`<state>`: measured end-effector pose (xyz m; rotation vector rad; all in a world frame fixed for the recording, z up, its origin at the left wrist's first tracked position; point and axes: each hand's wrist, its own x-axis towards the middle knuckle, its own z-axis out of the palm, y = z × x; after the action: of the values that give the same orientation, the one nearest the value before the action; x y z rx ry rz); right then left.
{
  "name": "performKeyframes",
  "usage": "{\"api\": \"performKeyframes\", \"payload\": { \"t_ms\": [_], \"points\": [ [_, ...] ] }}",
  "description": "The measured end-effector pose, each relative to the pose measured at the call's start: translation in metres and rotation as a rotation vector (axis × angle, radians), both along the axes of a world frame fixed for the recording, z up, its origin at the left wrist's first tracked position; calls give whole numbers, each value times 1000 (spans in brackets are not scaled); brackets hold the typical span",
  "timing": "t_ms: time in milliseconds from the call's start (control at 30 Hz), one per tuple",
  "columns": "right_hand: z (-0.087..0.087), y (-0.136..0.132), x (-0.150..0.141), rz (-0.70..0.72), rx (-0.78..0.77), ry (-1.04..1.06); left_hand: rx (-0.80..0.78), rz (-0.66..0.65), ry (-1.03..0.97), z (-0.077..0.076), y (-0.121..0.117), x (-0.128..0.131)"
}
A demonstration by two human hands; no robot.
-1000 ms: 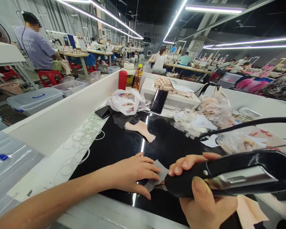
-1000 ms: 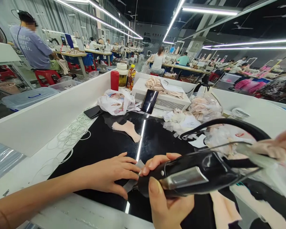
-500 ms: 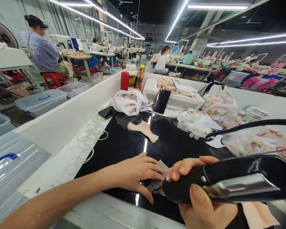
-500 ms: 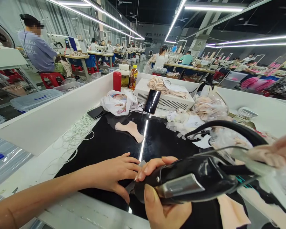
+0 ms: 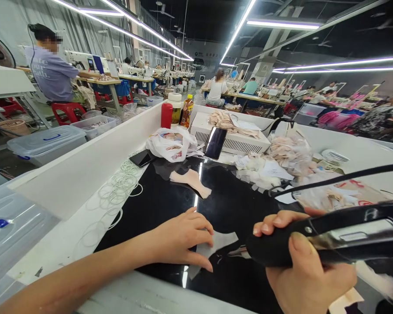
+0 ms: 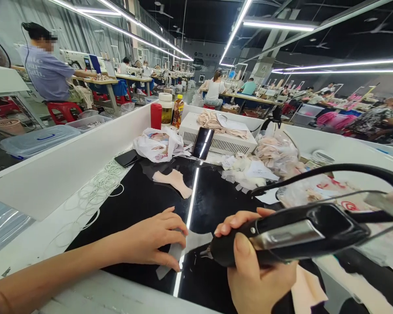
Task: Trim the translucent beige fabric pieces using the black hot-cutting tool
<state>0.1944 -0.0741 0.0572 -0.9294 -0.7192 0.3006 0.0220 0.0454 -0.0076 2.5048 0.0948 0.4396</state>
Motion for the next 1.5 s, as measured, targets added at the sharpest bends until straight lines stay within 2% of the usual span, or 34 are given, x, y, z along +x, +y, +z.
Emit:
{"api": "performKeyframes", "payload": {
  "t_ms": [200,467,767,1067,1500],
  "points": [
    [-10,7,4,-6,31,-48,80,-23,87,-10,-4,3],
    [-22,15,4,33,50,-102,59,-6,131,-3,-2,0],
    [-24,14,3,30,24,-95,36,-4,207,4,-3,1],
    [-24,14,18,-55,31,-93,8,-1,181,0,-3,-1],
    [-24,14,13,-50,27,-98,31,6,193,0,-2,-1]
  ]
}}
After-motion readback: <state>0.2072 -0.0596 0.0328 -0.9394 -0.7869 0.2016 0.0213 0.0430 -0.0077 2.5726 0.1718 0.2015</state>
